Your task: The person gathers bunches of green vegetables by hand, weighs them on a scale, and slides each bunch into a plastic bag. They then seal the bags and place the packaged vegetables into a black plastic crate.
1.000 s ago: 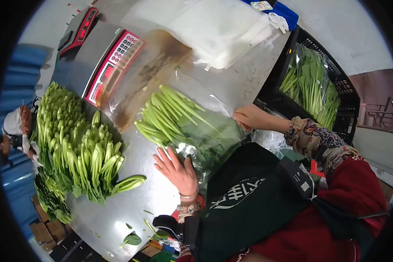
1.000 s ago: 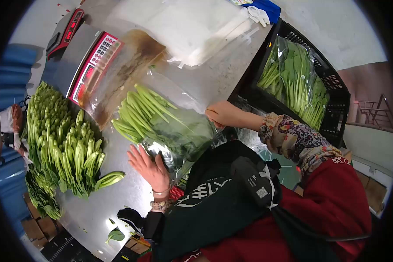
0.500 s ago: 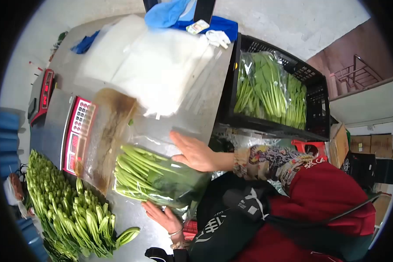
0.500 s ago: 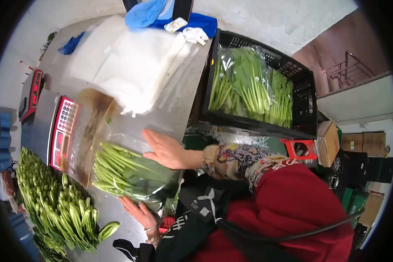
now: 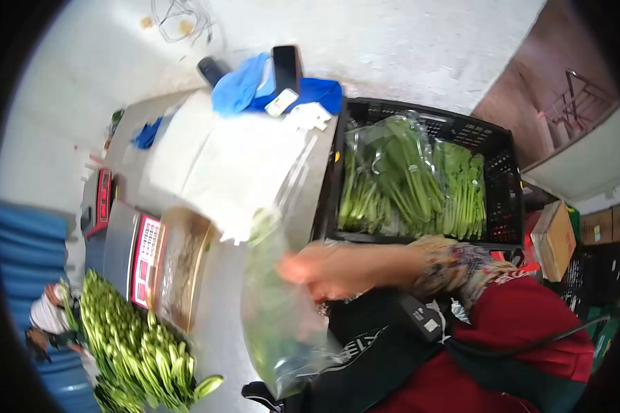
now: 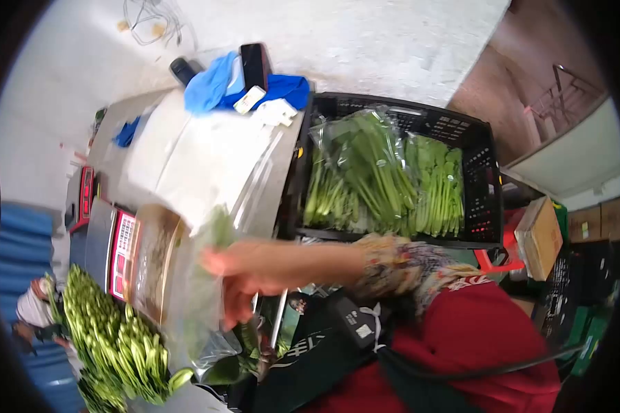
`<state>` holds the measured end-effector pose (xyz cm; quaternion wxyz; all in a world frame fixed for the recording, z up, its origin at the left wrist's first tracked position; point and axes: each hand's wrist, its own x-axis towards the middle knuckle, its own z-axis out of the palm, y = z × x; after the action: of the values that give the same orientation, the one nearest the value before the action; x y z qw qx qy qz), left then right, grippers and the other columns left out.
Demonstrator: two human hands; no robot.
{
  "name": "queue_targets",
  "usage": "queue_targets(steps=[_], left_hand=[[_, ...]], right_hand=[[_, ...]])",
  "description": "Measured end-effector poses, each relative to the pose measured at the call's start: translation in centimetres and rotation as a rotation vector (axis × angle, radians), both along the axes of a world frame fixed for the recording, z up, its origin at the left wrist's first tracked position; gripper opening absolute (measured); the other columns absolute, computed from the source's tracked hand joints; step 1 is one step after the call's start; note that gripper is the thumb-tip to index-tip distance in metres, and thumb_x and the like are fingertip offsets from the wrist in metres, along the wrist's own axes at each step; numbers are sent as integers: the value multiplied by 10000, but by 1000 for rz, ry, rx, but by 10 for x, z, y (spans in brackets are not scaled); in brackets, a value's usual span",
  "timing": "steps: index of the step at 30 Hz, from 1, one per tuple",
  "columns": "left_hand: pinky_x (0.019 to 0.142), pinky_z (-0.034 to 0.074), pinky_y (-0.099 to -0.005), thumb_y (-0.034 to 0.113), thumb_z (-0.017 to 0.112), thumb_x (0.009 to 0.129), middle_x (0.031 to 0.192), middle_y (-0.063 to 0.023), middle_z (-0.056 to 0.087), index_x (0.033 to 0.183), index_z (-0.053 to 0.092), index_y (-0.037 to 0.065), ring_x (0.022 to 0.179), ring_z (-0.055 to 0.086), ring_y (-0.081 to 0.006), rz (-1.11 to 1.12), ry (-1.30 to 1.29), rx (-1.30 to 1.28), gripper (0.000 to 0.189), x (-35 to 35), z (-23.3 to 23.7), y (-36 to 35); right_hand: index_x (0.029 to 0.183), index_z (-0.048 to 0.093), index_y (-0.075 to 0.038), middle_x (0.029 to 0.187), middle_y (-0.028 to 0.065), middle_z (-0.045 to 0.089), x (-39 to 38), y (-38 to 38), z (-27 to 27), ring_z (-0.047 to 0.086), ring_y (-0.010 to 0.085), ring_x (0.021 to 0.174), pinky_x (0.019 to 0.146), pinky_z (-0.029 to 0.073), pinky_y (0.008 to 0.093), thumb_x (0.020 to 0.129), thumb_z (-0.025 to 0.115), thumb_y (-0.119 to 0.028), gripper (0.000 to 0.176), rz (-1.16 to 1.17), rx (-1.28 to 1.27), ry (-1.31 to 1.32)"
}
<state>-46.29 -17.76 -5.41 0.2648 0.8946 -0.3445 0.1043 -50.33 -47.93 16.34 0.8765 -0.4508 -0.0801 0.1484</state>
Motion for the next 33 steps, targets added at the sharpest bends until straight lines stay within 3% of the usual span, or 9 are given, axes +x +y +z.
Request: queue_targets(steps=[4, 6, 7, 13, 18, 23, 27, 31, 33], left_hand=[[925, 448, -390, 37, 544, 860, 1218, -154, 568, 1170, 559, -55, 1080, 570, -292, -224, -324, 185, 323, 37, -24, -100], [779, 487, -287, -25, 691, 763, 972, -99, 647, 991, 631, -56, 831, 604, -149, -78, 857, -756, 237, -3, 85, -195], [782, 485, -277, -21, 692, 769, 962, -104, 649, 1008, 608, -55, 830, 607, -138, -191, 915, -820, 255, -9, 104, -218], [770, 481, -251, -46, 700, 758, 968, -72, 652, 1042, 586, -37, 834, 607, -120, -412, 1095, -736, 306, -29, 87, -298], [705, 469, -230, 43, 709, 777, 913, -47, 648, 1002, 601, -12, 785, 582, -79, -470, 1041, -359, 256, -29, 83, -339], [703, 458, -258, 139, 679, 819, 915, -38, 628, 1056, 575, -4, 798, 565, -91, -605, 1691, -313, 296, -19, -23, -390], [766, 498, -325, 225, 698, 793, 991, -150, 653, 1201, 500, -40, 875, 633, -216, -323, 1182, 60, 525, -24, -53, -405], [846, 491, -327, 212, 692, 797, 1060, -213, 625, 1196, 520, -25, 975, 630, -248, -452, 783, -165, 495, -46, -26, -368], [873, 475, -312, 143, 668, 821, 1104, -182, 609, 1172, 544, -17, 1014, 609, -224, -382, 1176, -501, 405, -43, -6, -326]], right_hand=[[938, 639, 36, 952, 126, 662, -66, -146, -84, 627, 205, 901, 775, 484, 320, 902, 523, -310, 366, -1159, -823, 252], [1026, 600, 57, 1046, 167, 630, -113, -211, -216, 601, 265, 975, 833, 464, 331, 848, 594, -365, 457, -1458, -1402, 577], [1056, 586, 59, 1073, 176, 617, -130, -226, -256, 593, 280, 990, 842, 459, 329, 834, 609, -381, 494, -1490, -1733, 820], [978, 632, 11, 848, 143, 653, -188, -234, -270, 617, 264, 770, 698, 475, 344, 810, 650, -331, 381, -1209, -1163, 695], [894, 603, 6, 722, 49, 584, -263, -195, -186, 528, 127, 654, 604, 434, 276, 856, 605, -147, 158, -1573, -1282, 702], [911, 605, -73, 791, -24, 577, -356, -206, -152, 525, 62, 688, 607, 408, 218, 893, 587, -133, 66, -1715, -801, 577], [932, 603, -78, 816, -41, 584, -339, -215, -137, 540, 47, 708, 628, 403, 198, 881, 596, -104, 58, -1681, -311, 624], [951, 611, -55, 844, -19, 595, -320, -229, -201, 536, 52, 757, 664, 405, 228, 896, 582, -182, 142, -1563, -270, 667], [995, 608, -6, 880, 65, 628, -325, -246, -233, 572, 132, 792, 696, 443, 290, 892, 576, -255, 271, -1149, -817, 1112]])
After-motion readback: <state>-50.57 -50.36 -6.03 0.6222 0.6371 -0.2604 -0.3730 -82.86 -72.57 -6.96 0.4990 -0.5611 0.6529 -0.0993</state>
